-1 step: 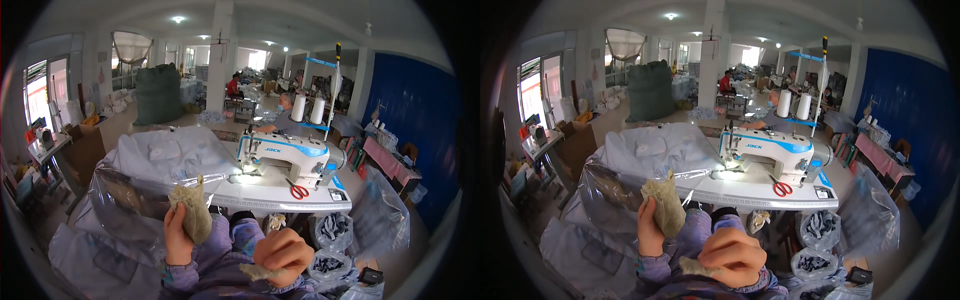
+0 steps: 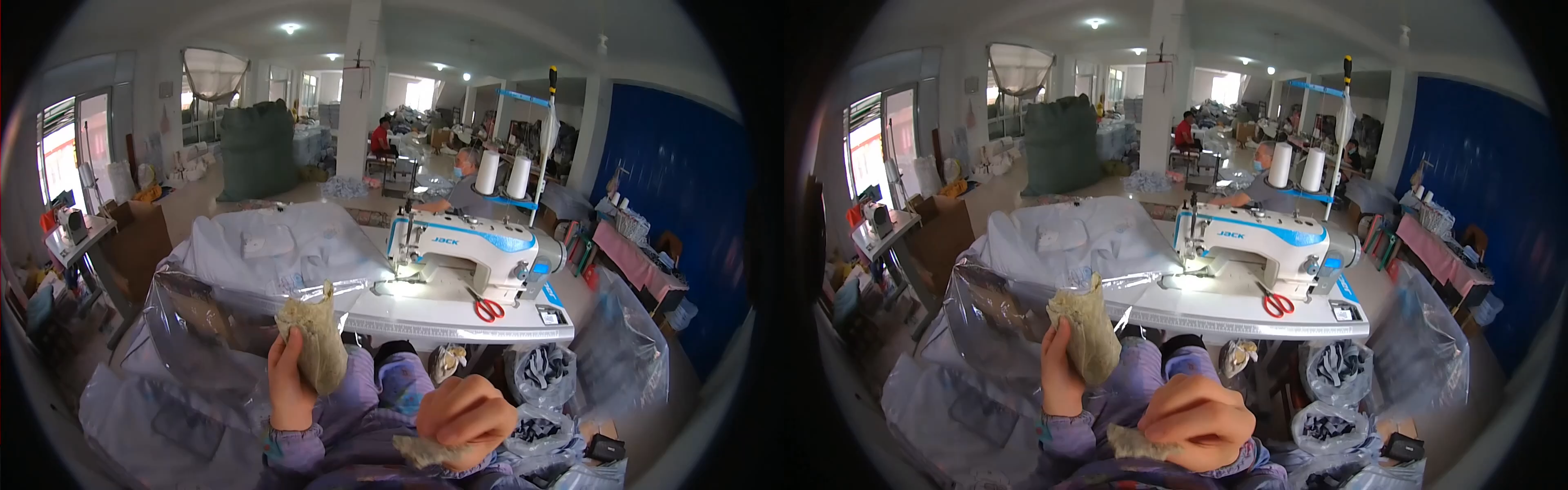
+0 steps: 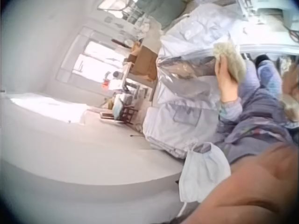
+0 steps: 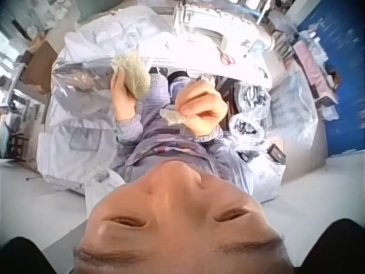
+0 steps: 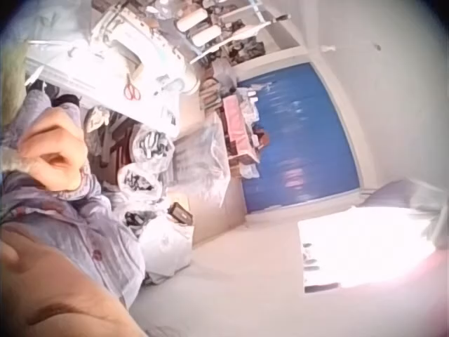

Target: Inspecting fabric pieces and removing loose threads by hand.

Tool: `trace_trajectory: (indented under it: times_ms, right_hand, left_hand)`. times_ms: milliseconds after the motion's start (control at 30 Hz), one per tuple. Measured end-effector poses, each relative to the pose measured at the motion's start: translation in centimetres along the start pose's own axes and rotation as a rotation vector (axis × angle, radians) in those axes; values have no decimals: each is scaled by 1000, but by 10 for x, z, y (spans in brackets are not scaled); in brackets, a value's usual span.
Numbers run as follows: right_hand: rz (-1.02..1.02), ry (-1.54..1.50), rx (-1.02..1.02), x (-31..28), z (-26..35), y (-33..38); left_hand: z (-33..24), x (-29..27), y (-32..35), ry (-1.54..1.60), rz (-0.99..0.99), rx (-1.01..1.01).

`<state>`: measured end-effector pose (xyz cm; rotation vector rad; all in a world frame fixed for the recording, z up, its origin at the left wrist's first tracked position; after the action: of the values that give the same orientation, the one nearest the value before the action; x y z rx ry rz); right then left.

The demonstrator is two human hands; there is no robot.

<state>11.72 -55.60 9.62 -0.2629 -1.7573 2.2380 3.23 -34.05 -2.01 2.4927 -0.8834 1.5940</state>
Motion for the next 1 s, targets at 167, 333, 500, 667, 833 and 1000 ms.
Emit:
trace_trajectory:
  times_ms: [167,333,500,667,833,1000]
  right_hand:
    - [117,-131,-149,10,15,-14]
    - [247,-313,-217,9,9,-15]
    - [221,-237,-166,13,4,-13]
    - [164,-247,-146,24,5,-14]
    - [127,-79,-126,19,1,-6]
    - [171,-87,-98,15,-2,-2]
  left_hand:
    - [4,1,-1,-63,-36,-19]
    - [3,-5,-3,-143,-58,25]
    - [4,-5,-3,-42,-55,0]
    - [2,-7,-1,-47,-42,-7]
    - [6,-18,-1,-51,-31,-29]
    - [6,-12,2,-22,-57,-24]
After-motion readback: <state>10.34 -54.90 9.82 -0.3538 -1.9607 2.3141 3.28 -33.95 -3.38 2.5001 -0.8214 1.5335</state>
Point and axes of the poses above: each hand's wrist, its own y-axis away from the middle knuckle, its own x-axis out of the palm, z = x × y, the point moved 6 cm from there along -y, towards the middle knuckle, and after that the axes turned 7 degrees about y, right-handed, at the moved point
